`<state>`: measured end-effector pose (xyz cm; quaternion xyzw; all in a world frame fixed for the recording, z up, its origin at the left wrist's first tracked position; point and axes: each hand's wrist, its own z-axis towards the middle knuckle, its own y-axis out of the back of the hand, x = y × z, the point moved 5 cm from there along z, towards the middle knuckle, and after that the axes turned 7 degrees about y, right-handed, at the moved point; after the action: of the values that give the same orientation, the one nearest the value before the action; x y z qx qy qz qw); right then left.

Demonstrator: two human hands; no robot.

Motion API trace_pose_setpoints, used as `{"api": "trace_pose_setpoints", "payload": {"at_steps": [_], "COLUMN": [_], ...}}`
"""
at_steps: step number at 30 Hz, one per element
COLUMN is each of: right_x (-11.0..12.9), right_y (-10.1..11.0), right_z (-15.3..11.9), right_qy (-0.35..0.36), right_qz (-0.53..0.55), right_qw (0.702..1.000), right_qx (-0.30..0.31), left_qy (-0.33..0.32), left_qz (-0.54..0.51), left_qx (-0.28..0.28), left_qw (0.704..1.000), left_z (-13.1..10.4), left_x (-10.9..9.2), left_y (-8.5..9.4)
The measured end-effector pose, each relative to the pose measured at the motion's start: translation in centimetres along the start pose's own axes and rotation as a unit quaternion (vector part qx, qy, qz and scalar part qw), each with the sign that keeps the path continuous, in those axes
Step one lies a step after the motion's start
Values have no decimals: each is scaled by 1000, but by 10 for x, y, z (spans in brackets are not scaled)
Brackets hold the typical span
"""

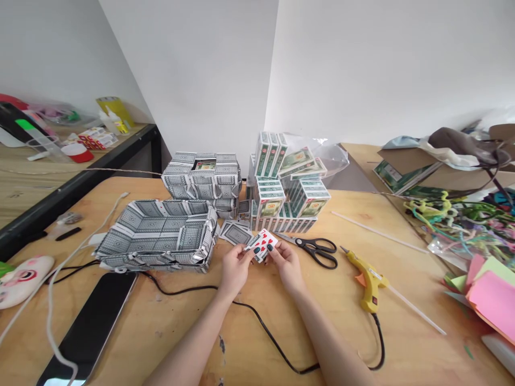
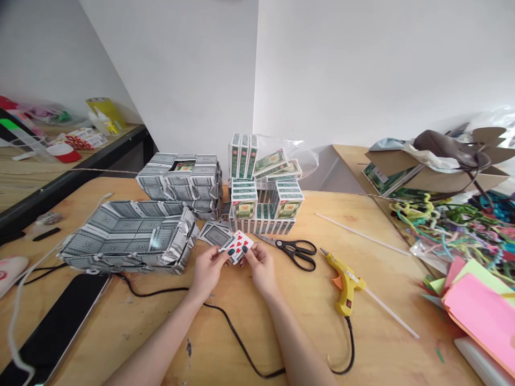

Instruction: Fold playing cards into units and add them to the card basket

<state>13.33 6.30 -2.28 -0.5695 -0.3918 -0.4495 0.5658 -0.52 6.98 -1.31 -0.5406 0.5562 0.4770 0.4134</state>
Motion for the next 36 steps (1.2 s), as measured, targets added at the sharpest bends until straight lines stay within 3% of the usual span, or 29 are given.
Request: {"api": "trace_pose_setpoints", "payload": {"at_steps": [5, 11, 15, 20, 24, 32, 36], "right_x": [2, 6, 6, 3, 6, 4, -2], "right_y": [-2, 0, -8, -18, -20, -24, -23], "right_z": [-1, -2, -4, -10, -14, -20, -29], "right_qy": [9, 9, -15, -21, 6, -10, -22], "right_qz": [-22, -35, -32, -27, -38, 0, -10], "right_qw": [1000, 999, 999, 999, 999, 999, 991], "right_qx": [5, -23, 8, 19, -18, -53, -134], "left_qy": [-3, -6, -62, -55, -50, -11, -1], "left_qz": [29, -38, -34, 13, -6, -64, -74], "left_qx": [-2, 78, 43, -9, -23, 24, 13], "left_qw": [1000, 996, 997, 998, 998, 998, 997], "left_z": [0, -5, -9, -7, -6, -6, -11], "left_x": [-1, -4, -8, -6, -7, -2, 1], "left_y": [0, -12, -9, -3, 0, -5, -9]}}
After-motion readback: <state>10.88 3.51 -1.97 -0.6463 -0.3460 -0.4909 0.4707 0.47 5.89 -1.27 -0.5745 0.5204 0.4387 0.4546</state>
